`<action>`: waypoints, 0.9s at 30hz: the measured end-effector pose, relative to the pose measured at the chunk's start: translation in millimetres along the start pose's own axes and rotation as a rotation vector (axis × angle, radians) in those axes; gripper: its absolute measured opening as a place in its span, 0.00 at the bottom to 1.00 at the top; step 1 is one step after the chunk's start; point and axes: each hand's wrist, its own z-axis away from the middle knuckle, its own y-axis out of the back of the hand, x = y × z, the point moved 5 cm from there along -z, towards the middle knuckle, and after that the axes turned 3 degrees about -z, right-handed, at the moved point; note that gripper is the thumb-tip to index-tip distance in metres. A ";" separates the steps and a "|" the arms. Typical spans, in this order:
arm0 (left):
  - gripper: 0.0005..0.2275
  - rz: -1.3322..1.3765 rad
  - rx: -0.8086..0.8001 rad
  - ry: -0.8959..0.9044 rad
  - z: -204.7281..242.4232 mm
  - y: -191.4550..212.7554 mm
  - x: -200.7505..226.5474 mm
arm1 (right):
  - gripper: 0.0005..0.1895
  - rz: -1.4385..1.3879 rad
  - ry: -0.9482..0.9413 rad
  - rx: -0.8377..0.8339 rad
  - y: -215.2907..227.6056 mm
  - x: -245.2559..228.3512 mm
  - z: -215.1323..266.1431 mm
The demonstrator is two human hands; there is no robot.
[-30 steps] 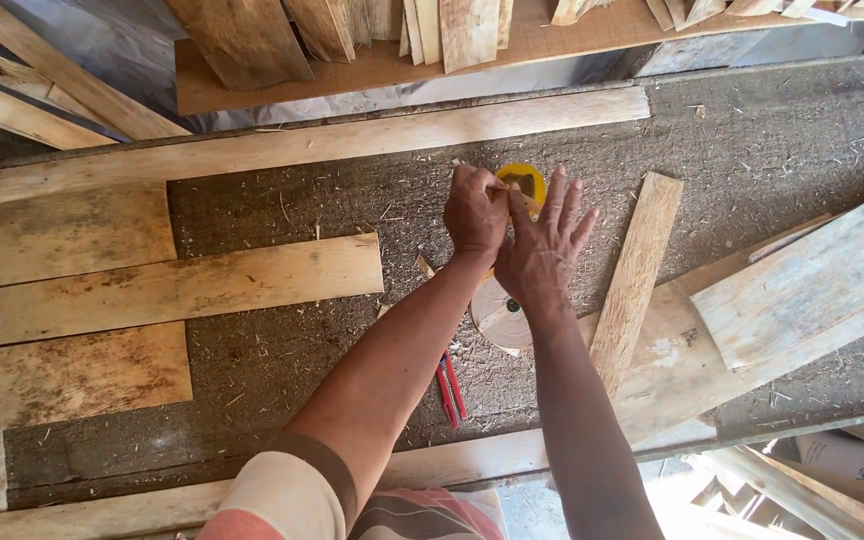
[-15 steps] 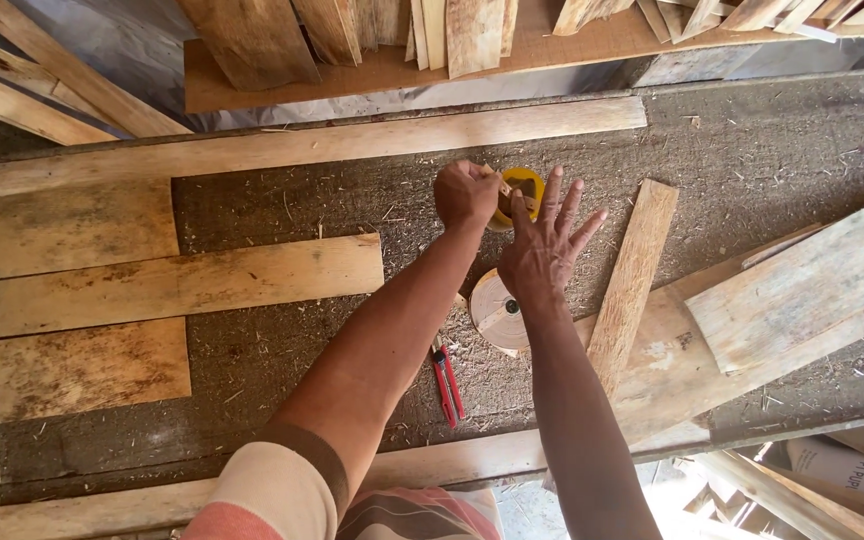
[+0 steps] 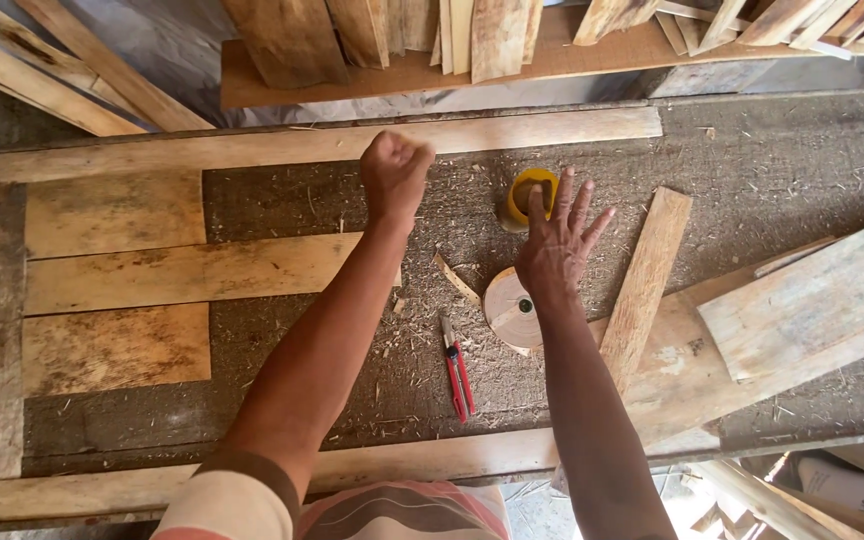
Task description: Fitting and cutting wooden planks on a workbench to assemble a structure.
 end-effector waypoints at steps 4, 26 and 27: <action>0.06 0.022 -0.171 -0.024 44.9 69.2 -8.0 | 0.36 -0.106 0.094 0.229 16.3 -20.6 29.7; 0.07 0.453 0.042 0.362 219.1 298.5 -163.8 | 0.25 -0.300 -0.062 -0.434 -95.2 -73.4 197.2; 0.07 0.457 0.068 0.370 225.3 308.7 -166.4 | 0.25 -0.291 -0.039 -0.445 -98.9 -71.4 198.8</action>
